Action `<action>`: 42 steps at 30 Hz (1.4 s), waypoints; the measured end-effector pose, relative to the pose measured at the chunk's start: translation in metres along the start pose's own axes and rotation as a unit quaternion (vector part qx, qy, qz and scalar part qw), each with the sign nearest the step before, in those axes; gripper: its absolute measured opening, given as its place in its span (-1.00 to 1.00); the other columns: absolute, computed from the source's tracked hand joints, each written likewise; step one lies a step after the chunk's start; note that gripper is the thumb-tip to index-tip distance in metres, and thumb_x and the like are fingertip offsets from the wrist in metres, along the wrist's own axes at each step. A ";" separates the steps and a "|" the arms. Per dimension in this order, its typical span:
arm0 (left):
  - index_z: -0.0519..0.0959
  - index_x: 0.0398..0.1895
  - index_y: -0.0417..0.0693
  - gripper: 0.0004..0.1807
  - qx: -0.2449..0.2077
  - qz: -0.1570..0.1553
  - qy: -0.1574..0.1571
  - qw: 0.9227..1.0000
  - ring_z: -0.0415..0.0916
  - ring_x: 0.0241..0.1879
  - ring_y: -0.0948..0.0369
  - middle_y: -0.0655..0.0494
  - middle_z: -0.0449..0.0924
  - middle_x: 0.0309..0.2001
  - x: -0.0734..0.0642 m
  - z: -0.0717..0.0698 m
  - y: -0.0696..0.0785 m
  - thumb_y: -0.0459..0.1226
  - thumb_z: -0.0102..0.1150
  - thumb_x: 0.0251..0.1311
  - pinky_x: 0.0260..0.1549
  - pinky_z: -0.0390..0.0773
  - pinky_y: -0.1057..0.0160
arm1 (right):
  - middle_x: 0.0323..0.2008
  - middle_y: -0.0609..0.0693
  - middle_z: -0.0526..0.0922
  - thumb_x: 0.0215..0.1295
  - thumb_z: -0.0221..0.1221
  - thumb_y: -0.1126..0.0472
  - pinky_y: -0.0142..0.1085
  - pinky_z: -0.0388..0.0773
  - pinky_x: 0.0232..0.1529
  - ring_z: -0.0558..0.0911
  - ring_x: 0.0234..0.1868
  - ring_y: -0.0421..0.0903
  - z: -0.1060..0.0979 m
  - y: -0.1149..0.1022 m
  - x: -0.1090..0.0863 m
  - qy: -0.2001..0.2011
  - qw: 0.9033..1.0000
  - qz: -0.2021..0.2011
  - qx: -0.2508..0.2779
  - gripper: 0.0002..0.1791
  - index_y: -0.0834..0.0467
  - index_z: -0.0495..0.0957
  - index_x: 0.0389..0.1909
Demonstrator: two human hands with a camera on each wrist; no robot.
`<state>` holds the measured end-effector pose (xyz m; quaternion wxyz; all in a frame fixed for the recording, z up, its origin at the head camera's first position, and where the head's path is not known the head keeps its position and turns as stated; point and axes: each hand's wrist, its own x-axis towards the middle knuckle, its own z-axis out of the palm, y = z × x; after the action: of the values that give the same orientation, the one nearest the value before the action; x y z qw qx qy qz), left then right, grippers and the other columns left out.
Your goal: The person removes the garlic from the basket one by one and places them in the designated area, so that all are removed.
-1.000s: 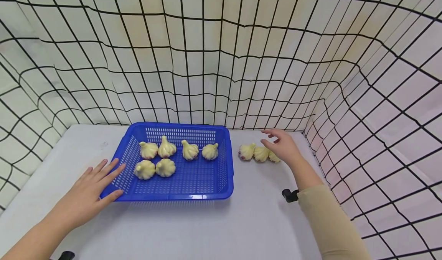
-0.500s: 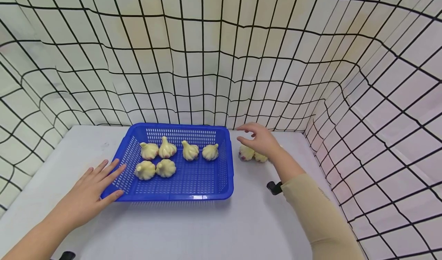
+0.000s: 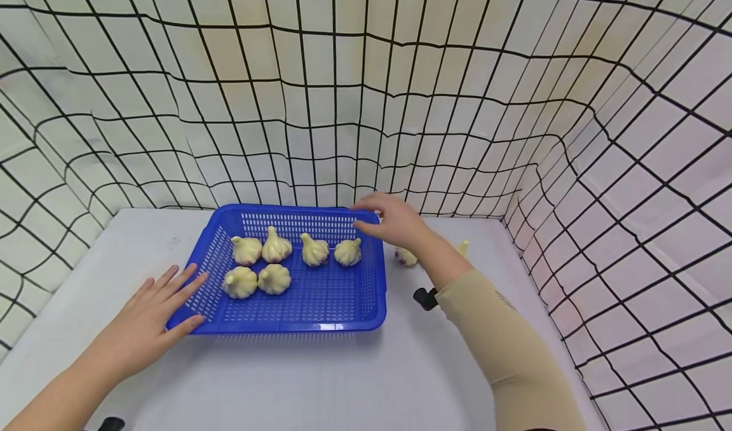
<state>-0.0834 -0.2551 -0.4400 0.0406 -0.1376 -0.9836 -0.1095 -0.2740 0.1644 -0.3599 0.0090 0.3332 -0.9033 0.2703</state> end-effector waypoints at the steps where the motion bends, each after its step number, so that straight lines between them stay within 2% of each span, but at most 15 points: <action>1: 0.08 0.58 0.08 -0.15 0.001 -0.001 0.000 1.000 -0.27 0.54 -0.17 -0.16 0.00 0.55 0.000 0.000 0.000 0.22 0.02 0.34 0.41 -0.65 0.01 | 0.15 -0.08 0.60 0.31 0.29 0.02 -0.02 0.58 0.05 0.55 0.14 0.00 0.000 -0.004 0.003 -0.005 1.000 -0.004 -0.001 -0.63 -0.04 0.64 0.12; 4: 0.07 0.58 0.09 -0.15 0.000 0.000 -0.001 1.000 -0.28 0.54 -0.17 -0.16 0.00 0.55 0.000 0.001 -0.001 0.22 0.02 0.35 0.41 -0.65 0.00 | 0.15 -0.08 0.60 0.32 0.27 0.01 -0.02 0.58 0.07 0.55 0.14 -0.01 0.001 -0.016 0.014 -0.021 1.000 -0.016 -0.004 -0.64 -0.06 0.64 0.12; 11: 0.07 0.58 0.09 -0.15 0.000 0.000 0.002 1.000 -0.29 0.55 -0.16 -0.16 0.00 0.55 -0.001 0.001 -0.002 0.22 0.02 0.35 0.41 -0.66 0.02 | 0.15 -0.16 0.58 0.33 0.24 -0.10 -0.18 0.56 0.07 0.55 0.13 -0.08 0.005 -0.044 0.039 -0.056 0.997 -0.034 -0.035 -0.60 -0.14 0.61 0.16; 17: 0.09 0.58 0.08 -0.15 0.000 0.001 0.001 1.000 -0.26 0.54 -0.17 -0.16 0.01 0.55 0.001 0.001 -0.001 0.22 0.02 0.34 0.42 -0.65 0.01 | 0.19 -0.19 0.56 0.31 0.24 -0.14 -0.22 0.52 0.13 0.53 0.19 -0.13 0.015 -0.061 0.056 -0.097 0.993 -0.046 -0.044 -0.59 -0.18 0.62 0.15; 24: 0.11 0.57 0.09 -0.16 -0.001 0.002 0.002 1.000 -0.23 0.54 -0.16 -0.14 0.04 0.54 0.001 0.002 0.000 0.22 0.03 0.34 0.45 -0.55 -0.05 | 0.14 -0.16 0.61 0.31 0.28 -0.05 -0.27 0.50 0.14 0.58 0.12 -0.12 0.031 -0.075 0.072 -0.165 0.978 -0.110 -0.064 -0.60 -0.09 0.63 0.15; 32: 0.12 0.57 0.10 -0.16 0.004 0.005 0.010 1.000 -0.23 0.54 -0.15 -0.13 0.04 0.54 0.001 0.002 0.000 0.22 0.04 0.33 0.42 -0.65 0.06 | 0.16 -0.23 0.60 0.34 0.25 -0.04 -0.32 0.48 0.14 0.55 0.17 -0.14 0.053 -0.088 0.077 -0.226 0.963 -0.120 -0.088 -0.61 -0.15 0.63 0.17; 42: 0.12 0.57 0.11 -0.16 0.003 0.004 0.013 1.000 -0.22 0.54 -0.15 -0.13 0.04 0.54 0.000 0.002 0.000 0.23 0.04 0.33 0.43 -0.62 0.02 | 0.09 -0.28 0.63 0.35 0.25 0.02 -0.37 0.44 0.20 0.54 0.18 -0.24 0.079 -0.093 0.083 -0.270 0.948 -0.129 -0.110 -0.64 -0.10 0.64 0.15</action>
<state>-0.0834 -0.2552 -0.4419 0.0546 -0.1402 -0.9826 -0.1086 -0.2691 0.0163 -0.3662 -0.1637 0.5042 -0.8454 0.0656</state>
